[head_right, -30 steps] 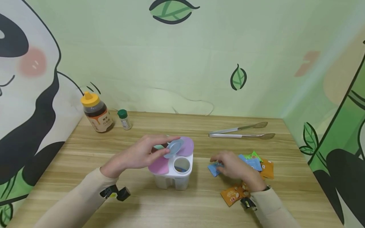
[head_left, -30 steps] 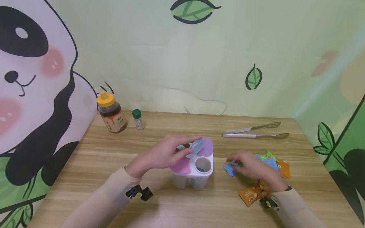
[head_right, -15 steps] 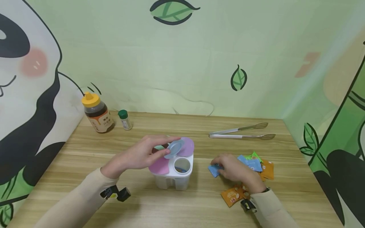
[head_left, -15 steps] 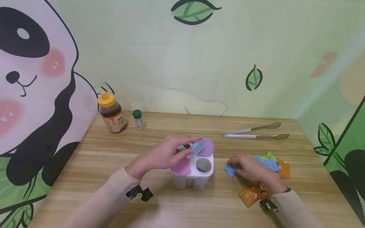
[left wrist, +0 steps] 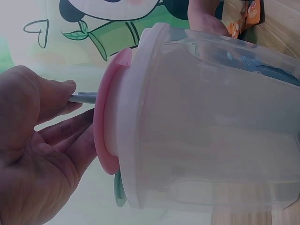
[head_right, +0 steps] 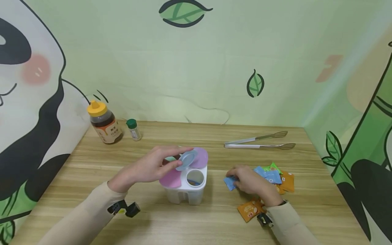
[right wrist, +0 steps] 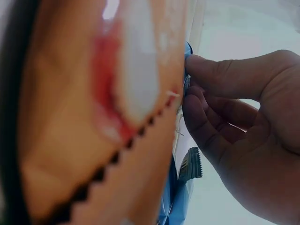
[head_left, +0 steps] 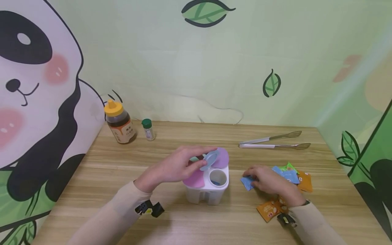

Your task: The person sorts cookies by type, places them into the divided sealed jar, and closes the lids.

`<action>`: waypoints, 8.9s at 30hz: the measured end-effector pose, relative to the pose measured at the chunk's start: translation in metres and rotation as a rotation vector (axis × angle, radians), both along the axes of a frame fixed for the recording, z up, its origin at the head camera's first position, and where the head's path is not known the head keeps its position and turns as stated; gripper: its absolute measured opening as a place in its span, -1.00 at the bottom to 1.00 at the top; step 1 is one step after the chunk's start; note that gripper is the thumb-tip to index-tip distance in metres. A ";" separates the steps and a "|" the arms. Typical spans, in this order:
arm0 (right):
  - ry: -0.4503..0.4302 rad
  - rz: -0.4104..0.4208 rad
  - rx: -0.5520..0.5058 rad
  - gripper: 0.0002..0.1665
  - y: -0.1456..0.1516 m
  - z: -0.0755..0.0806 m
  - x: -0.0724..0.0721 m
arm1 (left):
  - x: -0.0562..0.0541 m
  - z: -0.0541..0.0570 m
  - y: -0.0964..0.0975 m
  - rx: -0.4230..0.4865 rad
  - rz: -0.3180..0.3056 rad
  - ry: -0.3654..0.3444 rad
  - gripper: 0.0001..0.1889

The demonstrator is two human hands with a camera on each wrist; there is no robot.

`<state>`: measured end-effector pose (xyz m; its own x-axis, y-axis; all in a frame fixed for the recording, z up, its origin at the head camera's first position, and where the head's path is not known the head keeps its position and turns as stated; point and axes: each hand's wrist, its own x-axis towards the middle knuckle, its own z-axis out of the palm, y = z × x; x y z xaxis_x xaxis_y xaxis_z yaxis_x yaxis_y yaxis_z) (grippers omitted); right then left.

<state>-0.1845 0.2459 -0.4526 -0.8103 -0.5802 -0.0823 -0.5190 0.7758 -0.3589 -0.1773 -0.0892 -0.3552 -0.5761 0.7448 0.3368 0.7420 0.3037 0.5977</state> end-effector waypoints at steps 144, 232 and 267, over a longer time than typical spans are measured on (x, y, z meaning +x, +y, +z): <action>0.382 0.274 -0.995 -0.59 -0.072 0.073 0.034 | 0.000 0.001 -0.001 0.006 -0.005 -0.025 -0.53; 0.361 0.188 -0.525 -0.65 -0.035 0.058 0.022 | 0.000 0.000 0.000 0.006 0.005 -0.040 -0.52; 0.309 -0.064 -0.287 -0.69 0.012 0.035 0.003 | 0.001 0.000 -0.001 0.000 0.016 -0.034 -0.52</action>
